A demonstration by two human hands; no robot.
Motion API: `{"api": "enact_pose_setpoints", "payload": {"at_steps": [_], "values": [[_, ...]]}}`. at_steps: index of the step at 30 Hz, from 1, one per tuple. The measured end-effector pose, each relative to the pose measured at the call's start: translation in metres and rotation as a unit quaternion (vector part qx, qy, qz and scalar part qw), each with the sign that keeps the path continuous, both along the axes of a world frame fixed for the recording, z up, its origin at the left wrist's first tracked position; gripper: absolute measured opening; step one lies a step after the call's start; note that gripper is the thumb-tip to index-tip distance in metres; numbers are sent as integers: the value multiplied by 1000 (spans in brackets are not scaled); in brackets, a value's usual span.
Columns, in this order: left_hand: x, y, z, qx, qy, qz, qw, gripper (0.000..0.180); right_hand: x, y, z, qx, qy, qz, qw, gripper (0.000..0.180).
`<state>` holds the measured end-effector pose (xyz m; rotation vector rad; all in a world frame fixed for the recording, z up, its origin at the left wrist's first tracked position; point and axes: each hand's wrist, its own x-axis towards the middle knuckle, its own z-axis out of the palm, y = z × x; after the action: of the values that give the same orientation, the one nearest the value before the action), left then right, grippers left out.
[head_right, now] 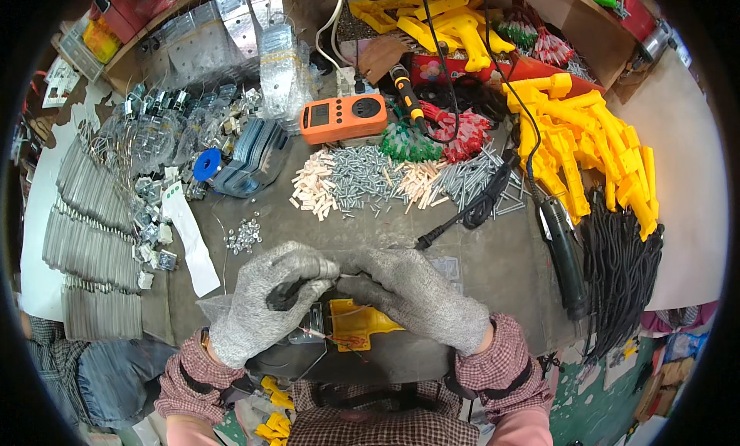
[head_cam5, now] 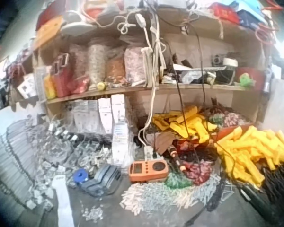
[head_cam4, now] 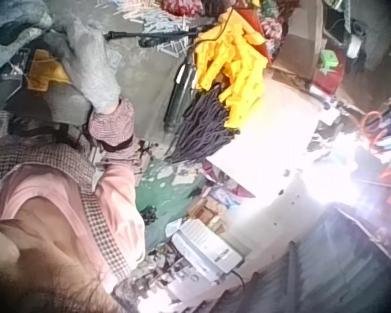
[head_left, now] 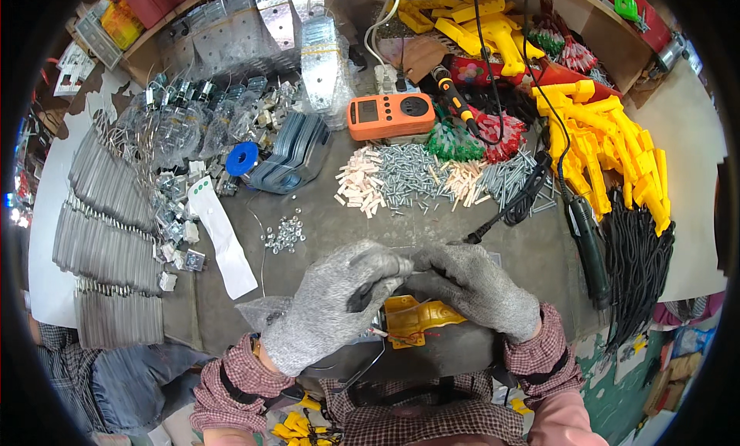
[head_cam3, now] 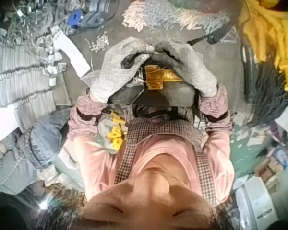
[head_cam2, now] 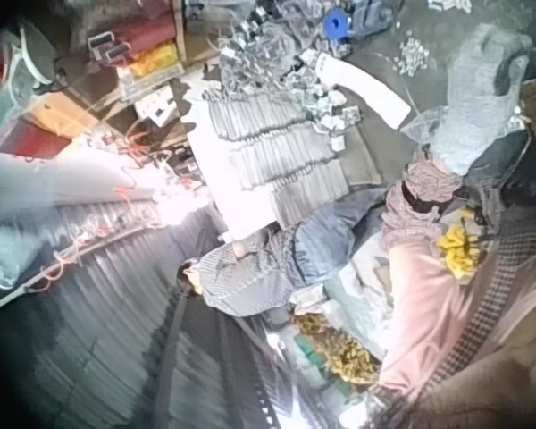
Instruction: Soldering wires to a component and assembling a yellow plastic housing.
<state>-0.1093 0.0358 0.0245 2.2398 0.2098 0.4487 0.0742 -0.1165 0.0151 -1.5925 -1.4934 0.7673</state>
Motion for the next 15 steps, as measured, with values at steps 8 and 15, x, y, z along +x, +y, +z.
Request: {"api": "enact_pose_setpoints", "payload": {"at_steps": [8,15], "values": [[18,12,3,-213,9,21,977,22,0,-5,9,-88,139,-95,982,22],[13,8,-11,-283,124,-33,951,19,-10,0,-5,98,-187,-50,976,21]]}}
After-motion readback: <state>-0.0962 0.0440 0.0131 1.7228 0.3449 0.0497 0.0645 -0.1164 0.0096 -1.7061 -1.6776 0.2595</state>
